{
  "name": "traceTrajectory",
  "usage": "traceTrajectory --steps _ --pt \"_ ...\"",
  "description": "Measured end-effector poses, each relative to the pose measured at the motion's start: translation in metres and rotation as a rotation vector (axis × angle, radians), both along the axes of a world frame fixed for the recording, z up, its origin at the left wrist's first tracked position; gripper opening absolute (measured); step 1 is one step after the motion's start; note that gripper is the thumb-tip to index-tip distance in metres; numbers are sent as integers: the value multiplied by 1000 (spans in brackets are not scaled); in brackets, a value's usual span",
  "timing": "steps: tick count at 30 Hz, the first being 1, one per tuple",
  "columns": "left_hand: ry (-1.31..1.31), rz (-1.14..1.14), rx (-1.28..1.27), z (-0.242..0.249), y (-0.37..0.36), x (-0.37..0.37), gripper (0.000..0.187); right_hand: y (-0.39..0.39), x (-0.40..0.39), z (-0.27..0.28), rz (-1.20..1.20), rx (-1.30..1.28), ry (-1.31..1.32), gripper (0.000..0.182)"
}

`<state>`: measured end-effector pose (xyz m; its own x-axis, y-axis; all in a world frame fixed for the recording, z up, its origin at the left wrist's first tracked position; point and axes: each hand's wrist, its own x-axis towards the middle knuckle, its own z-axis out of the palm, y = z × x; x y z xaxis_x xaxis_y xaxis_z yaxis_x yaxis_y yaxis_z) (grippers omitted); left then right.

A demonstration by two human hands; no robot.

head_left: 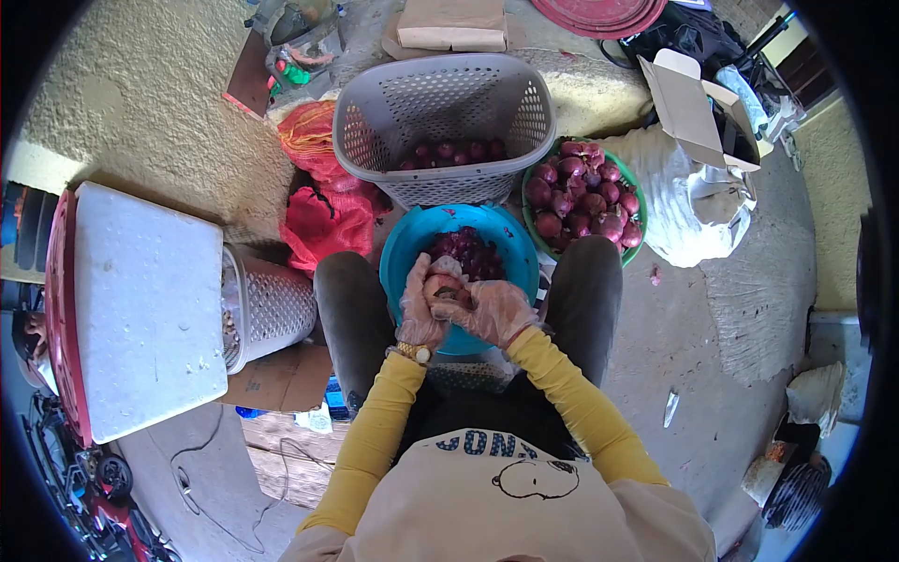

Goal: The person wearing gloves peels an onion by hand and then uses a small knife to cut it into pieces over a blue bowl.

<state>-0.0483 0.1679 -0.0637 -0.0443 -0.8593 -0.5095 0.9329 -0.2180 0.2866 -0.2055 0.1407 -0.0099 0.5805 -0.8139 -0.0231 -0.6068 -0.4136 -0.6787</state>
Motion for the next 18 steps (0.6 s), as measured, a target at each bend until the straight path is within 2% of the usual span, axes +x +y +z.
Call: traceTrajectory --steps 3,5,7,9,11,12,13,14,16,18 --pt "-50 110 12 2 4 -3 40 8 10 -2 -71 120 -33 67" --pt "-90 283 -23 2 4 -7 42 11 17 -6 -98 204 -35 68" --pt "-129 274 -29 1 8 -6 44 13 21 -10 -148 350 -209 68" --pt "-170 266 -37 9 7 -3 46 10 18 -7 -143 339 -214 69" --pt "-66 17 -86 24 5 1 48 -1 7 -5 -140 326 -216 69" --pt "-73 -4 74 35 4 5 47 -10 -1 -5 -44 294 -130 69" --pt "-72 -6 75 30 3 5 47 -14 -5 -5 51 263 -43 70" --pt "-104 -29 67 20 2 6 44 -13 -6 -2 51 265 -42 70" --pt "-135 -49 56 -6 1 8 42 -11 -6 5 109 52 75 71" --pt "-3 5 -136 -14 1 9 38 -2 0 1 44 62 36 71"
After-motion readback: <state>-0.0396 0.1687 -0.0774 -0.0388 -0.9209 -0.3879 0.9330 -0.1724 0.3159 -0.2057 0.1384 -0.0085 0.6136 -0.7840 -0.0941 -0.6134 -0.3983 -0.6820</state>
